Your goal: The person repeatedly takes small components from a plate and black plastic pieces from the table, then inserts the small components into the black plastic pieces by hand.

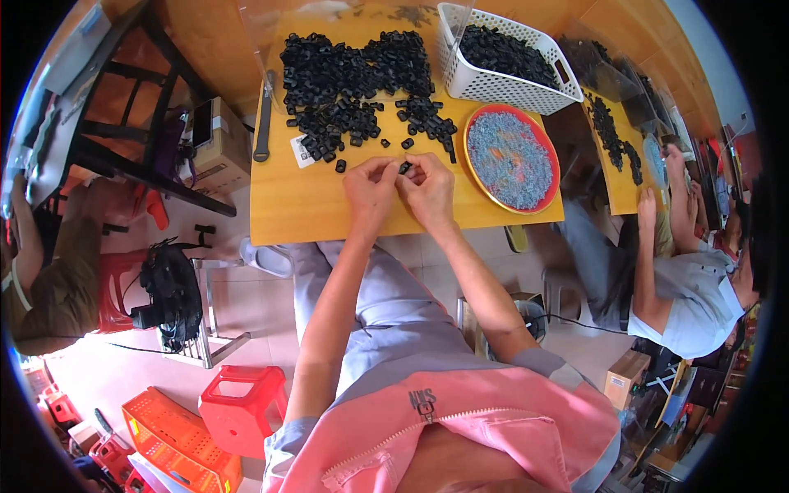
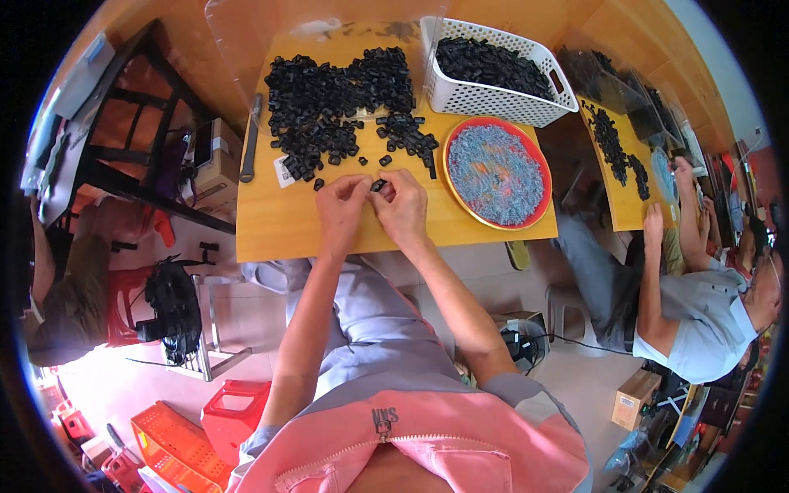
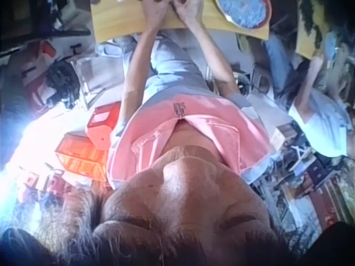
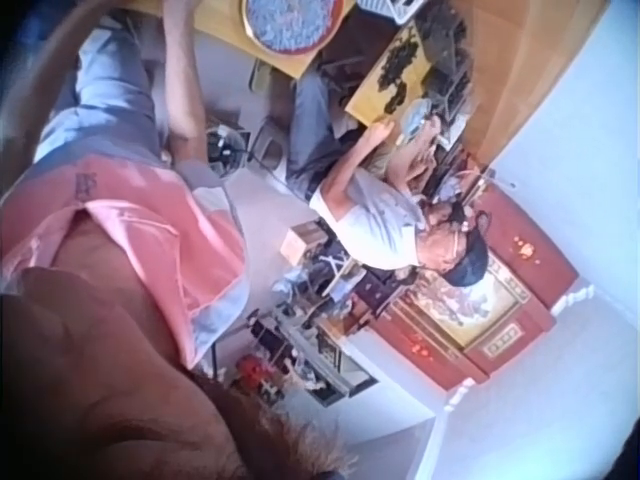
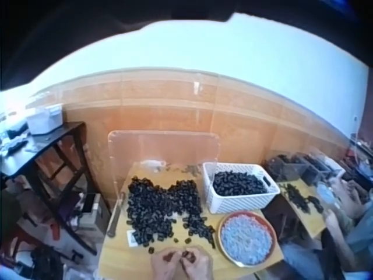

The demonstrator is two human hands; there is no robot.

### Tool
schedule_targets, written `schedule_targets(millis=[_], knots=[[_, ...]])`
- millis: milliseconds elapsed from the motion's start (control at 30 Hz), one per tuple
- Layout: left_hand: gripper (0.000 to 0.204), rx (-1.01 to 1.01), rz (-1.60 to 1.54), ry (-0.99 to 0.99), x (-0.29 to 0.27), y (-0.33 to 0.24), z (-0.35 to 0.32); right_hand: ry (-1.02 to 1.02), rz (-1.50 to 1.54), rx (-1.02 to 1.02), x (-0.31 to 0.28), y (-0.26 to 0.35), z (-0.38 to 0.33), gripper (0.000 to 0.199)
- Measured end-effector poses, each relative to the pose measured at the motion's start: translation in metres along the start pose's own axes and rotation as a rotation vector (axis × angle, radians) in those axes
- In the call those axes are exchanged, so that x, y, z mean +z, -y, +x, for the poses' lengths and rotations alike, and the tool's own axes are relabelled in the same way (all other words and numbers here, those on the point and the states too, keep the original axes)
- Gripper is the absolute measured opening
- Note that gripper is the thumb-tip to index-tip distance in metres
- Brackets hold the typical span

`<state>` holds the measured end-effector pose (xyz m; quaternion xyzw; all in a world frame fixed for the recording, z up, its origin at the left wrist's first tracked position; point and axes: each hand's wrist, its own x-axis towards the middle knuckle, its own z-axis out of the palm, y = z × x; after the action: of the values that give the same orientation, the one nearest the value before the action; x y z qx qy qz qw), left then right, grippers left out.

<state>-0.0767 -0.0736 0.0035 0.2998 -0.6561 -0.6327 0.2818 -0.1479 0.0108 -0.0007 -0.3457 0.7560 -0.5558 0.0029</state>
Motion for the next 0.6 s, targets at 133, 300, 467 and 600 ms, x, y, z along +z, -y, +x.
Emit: schedule_targets(millis=[133,300,467,600], knots=[[0.011,0.073,-0.119,-0.156,0.000,0.018,-0.012,0.028,-0.090,-0.020,-0.009,0.002,0.002,0.028],[0.009,0.117,-0.067,-0.151,-0.002,0.020,-0.015,0.036,-0.131,-0.033,-0.013,0.001,0.003,0.025],[0.012,0.162,0.050,-0.108,0.002,0.016,-0.017,-0.010,-0.153,-0.060,-0.023,-0.001,0.003,0.023],[0.011,0.153,0.022,-0.121,-0.008,0.019,-0.018,-0.071,-0.107,-0.130,-0.046,0.017,0.021,0.023]])
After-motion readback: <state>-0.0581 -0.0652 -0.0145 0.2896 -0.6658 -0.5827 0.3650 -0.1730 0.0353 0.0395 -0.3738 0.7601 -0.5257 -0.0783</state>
